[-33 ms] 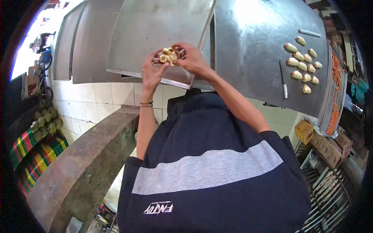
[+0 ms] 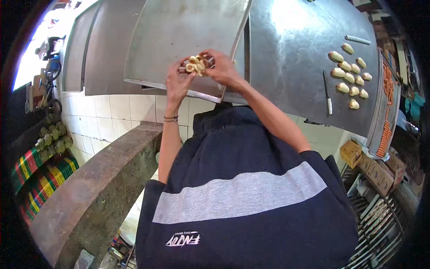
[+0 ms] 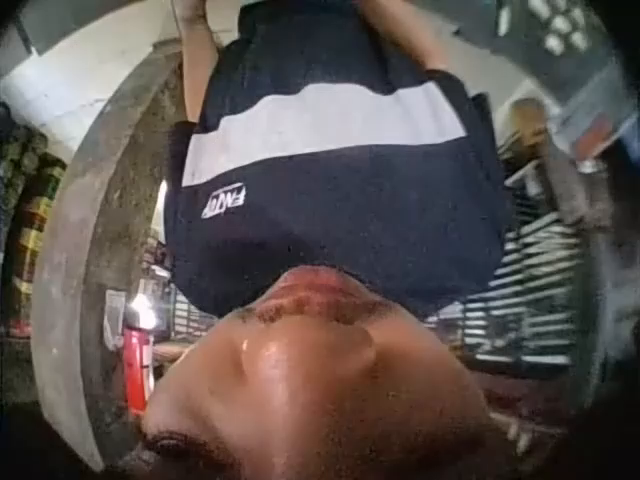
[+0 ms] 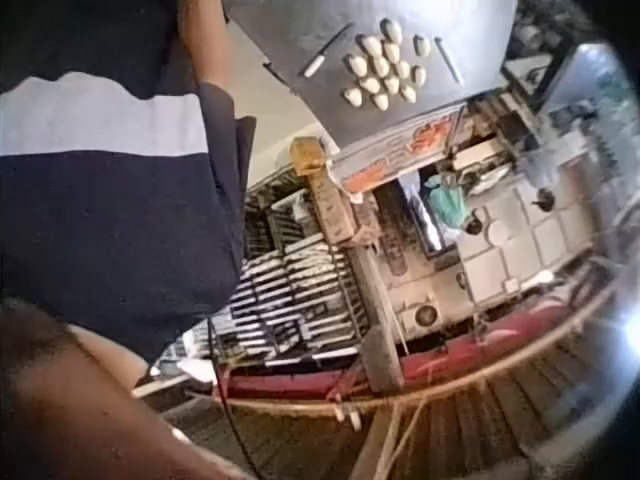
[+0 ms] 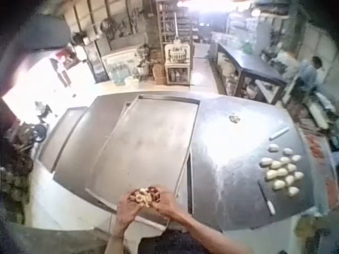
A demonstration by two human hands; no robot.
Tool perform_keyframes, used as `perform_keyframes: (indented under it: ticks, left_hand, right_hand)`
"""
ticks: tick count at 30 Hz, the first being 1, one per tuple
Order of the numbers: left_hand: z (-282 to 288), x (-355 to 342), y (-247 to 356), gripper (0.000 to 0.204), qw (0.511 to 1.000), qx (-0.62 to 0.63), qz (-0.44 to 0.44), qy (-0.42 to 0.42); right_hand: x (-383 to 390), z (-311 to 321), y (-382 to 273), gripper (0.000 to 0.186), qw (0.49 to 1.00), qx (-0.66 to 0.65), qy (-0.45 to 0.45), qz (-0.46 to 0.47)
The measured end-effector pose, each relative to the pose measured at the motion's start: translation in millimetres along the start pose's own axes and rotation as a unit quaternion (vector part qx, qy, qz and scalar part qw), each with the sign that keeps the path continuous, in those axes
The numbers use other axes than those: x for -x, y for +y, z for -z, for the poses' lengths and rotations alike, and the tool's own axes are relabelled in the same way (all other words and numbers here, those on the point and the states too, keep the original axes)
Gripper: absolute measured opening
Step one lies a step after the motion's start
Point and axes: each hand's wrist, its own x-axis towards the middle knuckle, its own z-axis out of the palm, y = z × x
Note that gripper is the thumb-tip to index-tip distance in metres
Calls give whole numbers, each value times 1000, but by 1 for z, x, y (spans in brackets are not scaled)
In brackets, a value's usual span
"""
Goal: Shaping small portions of dough into decorative flower shapes using a knife and placing them on a baking tray.
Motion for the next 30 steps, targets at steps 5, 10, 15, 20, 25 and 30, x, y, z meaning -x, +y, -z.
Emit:
perform_keyframes:
  ticks: [5,10,15,20,25,30]
  left_hand:
    - [11,-1,-36,59,998,-13,19,-61]
    - [-14,-38,0,72,979,-205,4,-21]
    - [-41,-51,-13,73,962,-254,-62,85]
    - [-83,-72,53,62,947,-313,-43,56]
    - [-231,-98,134,43,988,-146,-39,30]
    - [-375,-101,257,40,976,-93,-135,-144]
  right_hand:
    - [-1,-7,3,52,980,195,-4,49]
    - [5,36,18,62,964,204,119,125]
    - [51,144,-18,59,983,124,120,-58]
    - [150,321,35,42,915,216,294,-170]
    - [259,448,120,28,781,421,427,-172]
    - [299,455,159,33,855,318,381,-151]
